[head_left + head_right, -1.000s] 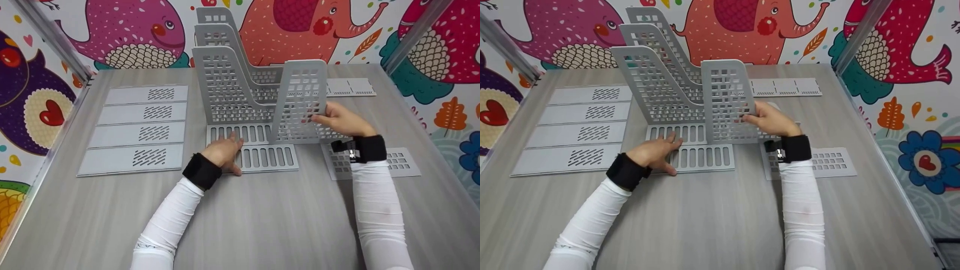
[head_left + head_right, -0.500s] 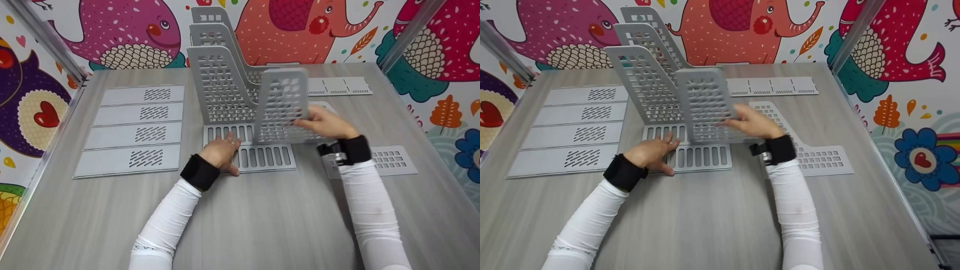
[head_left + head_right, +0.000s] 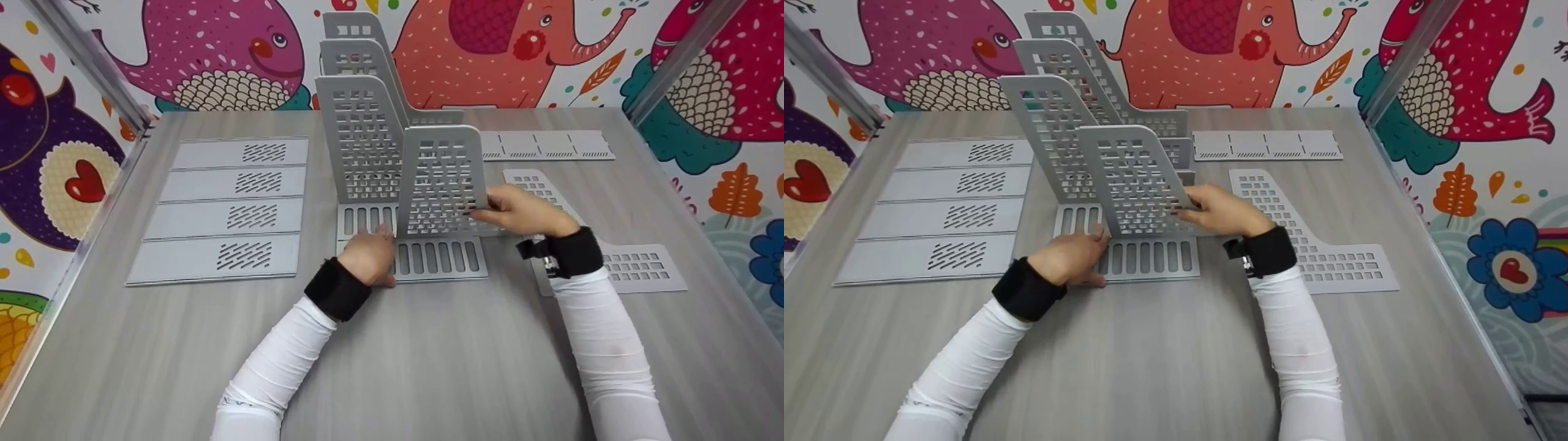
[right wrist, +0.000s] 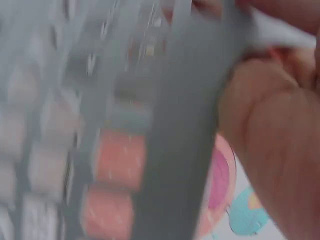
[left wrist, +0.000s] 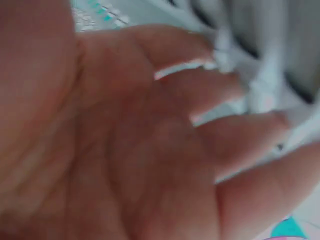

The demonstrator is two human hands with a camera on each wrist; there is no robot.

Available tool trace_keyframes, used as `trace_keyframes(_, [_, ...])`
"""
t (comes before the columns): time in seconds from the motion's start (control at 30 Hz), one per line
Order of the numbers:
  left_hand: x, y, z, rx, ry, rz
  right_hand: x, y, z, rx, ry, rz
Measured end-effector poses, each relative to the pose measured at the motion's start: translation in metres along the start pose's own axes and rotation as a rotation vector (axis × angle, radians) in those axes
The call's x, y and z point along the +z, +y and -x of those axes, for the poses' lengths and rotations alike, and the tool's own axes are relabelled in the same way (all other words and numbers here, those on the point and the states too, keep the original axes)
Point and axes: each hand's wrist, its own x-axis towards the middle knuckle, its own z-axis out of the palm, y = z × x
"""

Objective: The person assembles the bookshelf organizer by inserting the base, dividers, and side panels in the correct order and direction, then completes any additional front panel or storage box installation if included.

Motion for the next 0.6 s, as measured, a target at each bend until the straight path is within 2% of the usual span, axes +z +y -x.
trace_keyframes(0.1, [0.0, 0.015, 0.007, 0.061, 0.132, -0.016, -0.012, 0.006, 0.011, 0.003, -0.025, 0.142])
trace_keyframes(0.2, [0.004, 0.027, 0.007, 0.179, 0.282, -0.024, -0.021, 0.011, 0.019, 0.059, -0.039, 0.216])
trace_keyframes(0.3, [0.011, 0.032, 0.0, 0.296, 0.353, -0.059, -0.022, 0.016, 0.024, 0.117, -0.046, 0.222])
trace_keyframes(0.37, [0.016, 0.033, -0.006, 0.347, 0.338, -0.077, -0.023, 0.017, 0.024, 0.134, -0.052, 0.213])
trace_keyframes(0.4, [0.017, 0.032, -0.008, 0.36, 0.302, -0.083, -0.022, 0.017, 0.024, 0.135, -0.054, 0.21])
trace_keyframes(0.53, [0.019, 0.029, -0.013, 0.362, 0.169, -0.076, -0.016, 0.014, 0.018, 0.143, -0.047, 0.206])
trace_keyframes(0.6, [0.017, 0.029, -0.014, 0.358, 0.129, -0.07, -0.008, 0.01, 0.012, 0.125, -0.032, 0.207])
